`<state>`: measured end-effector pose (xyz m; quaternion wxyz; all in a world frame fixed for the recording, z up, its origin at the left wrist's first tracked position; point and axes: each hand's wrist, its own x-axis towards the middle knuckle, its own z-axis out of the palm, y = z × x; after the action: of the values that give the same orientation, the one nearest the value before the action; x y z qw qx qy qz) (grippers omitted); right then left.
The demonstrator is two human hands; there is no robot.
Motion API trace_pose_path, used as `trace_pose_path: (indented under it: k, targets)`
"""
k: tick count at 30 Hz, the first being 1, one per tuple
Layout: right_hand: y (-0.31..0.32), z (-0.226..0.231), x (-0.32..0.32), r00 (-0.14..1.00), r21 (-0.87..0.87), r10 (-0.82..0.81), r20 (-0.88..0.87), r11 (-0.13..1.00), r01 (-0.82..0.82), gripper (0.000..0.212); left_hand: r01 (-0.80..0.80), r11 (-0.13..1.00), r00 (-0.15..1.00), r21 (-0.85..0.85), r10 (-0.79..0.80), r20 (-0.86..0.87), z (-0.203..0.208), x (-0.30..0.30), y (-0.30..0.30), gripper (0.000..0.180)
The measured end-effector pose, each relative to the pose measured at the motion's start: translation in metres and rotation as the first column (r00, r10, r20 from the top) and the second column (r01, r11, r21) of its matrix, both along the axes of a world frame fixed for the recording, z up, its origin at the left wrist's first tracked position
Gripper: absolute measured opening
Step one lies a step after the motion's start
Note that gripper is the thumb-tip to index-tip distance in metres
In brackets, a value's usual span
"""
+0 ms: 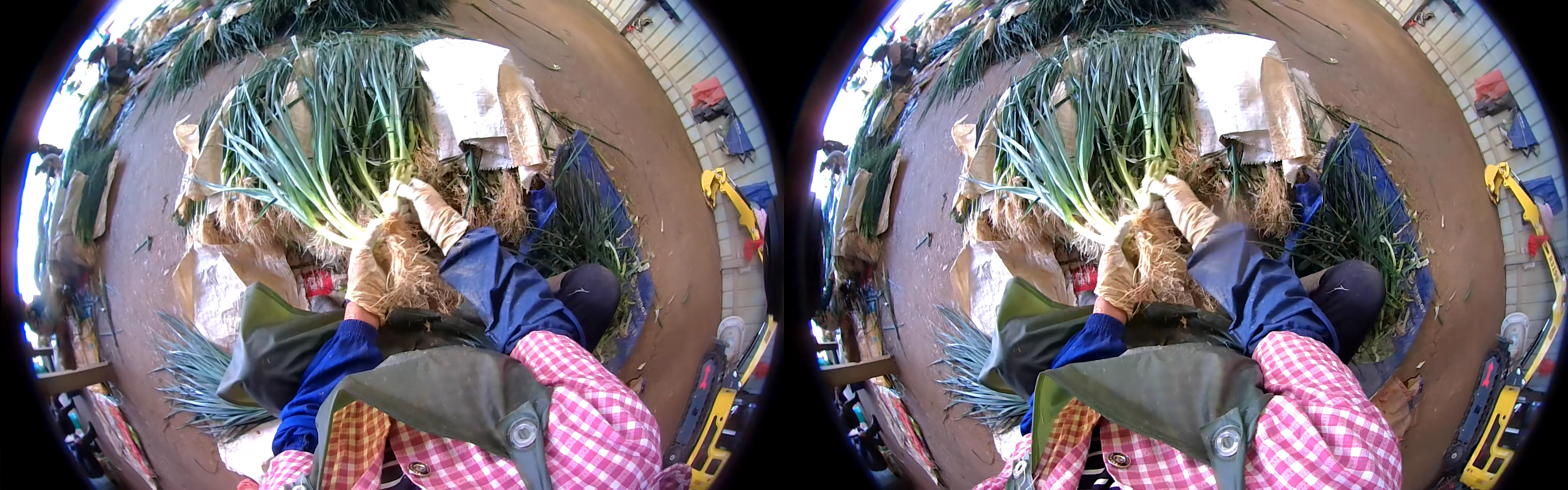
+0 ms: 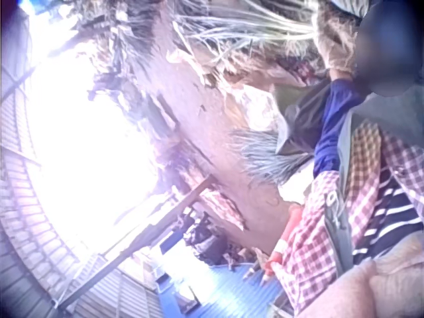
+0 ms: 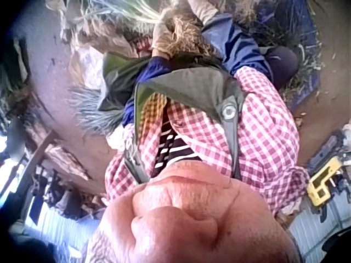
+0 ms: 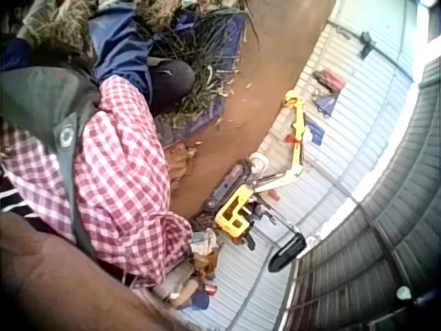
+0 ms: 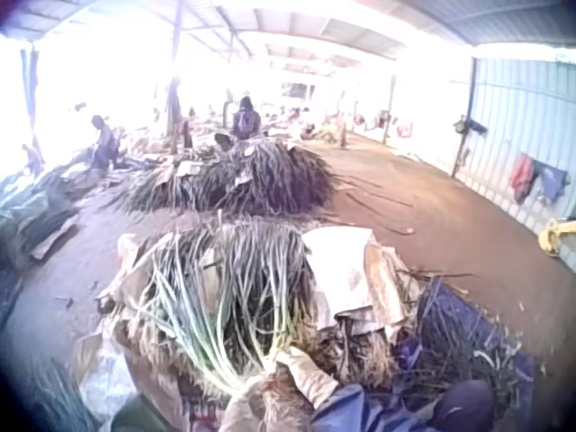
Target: The person processes green onions by hand, peeling back outer layers, shaking off debris, and moving them into a pile.
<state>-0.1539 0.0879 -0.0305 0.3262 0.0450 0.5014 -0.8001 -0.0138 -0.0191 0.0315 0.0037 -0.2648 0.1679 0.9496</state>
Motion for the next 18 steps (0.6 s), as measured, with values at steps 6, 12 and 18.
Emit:
trace_pose_path:
  k: [6, 12, 18]
  targets:
    - [-0.027, 0.013, 0.024, 0.990, 0.011, 0.136, -0.046, 0.991, -0.136, 0.012, 0.019, 0.987, 0.997, -0.161, -0.006, 0.077, -0.046, 0.007, -0.010, 0.024]
    - [-0.018, 0.028, 0.020, 0.806, 0.703, 0.407, -0.430, 0.711, 0.016, 0.028, 0.081, 0.949, 0.992, -0.304, -0.046, 0.119, -0.056, -0.002, -0.005, 0.017]
    - [-0.027, 0.084, 0.060, 0.270, 0.835, 0.793, -0.546, 0.494, 0.241, 0.026, -0.091, 0.948, 0.981, -0.305, 0.138, 0.138, -0.041, 0.002, -0.005, 0.021]
